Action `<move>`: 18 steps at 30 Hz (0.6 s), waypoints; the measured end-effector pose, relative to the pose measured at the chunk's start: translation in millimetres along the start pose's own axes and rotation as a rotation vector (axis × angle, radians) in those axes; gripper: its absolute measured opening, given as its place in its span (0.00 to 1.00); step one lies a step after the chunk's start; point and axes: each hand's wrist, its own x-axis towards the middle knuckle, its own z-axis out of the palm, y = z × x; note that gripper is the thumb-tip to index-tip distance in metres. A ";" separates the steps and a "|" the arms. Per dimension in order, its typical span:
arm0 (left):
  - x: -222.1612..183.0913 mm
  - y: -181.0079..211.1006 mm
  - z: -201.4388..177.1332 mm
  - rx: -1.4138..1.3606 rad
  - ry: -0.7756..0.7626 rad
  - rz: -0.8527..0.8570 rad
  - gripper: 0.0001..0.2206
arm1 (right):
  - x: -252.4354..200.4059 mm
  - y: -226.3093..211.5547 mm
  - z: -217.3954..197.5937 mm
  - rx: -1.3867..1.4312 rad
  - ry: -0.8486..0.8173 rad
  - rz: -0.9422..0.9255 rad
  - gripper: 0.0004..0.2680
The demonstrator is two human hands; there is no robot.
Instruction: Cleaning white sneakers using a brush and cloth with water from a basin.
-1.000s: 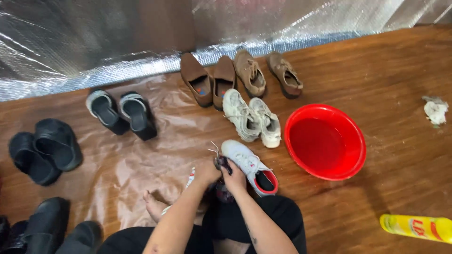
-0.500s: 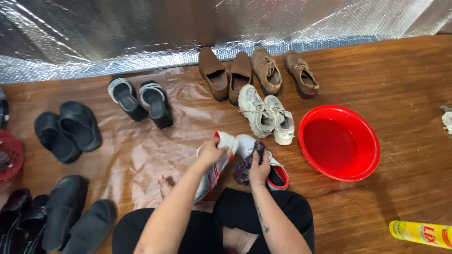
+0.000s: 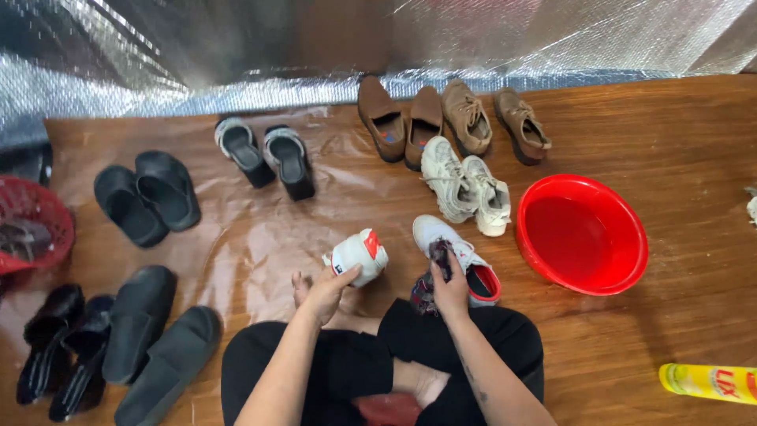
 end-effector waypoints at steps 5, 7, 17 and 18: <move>-29.4 5.1 10.6 0.017 -0.057 -0.109 0.35 | -24.4 0.0 -14.0 -0.242 -0.178 -0.225 0.19; 0.8 -26.9 -10.8 -0.205 -0.226 -0.093 0.18 | -19.4 3.2 -9.0 -0.182 -0.175 -0.218 0.19; -6.0 -5.5 3.5 -0.683 -0.357 -0.213 0.20 | -79.8 -157.8 7.4 -0.501 -0.287 -0.800 0.18; 0.2 -15.5 5.2 -0.735 -0.357 -0.209 0.20 | -79.6 -152.8 16.1 -0.582 -0.227 -0.859 0.17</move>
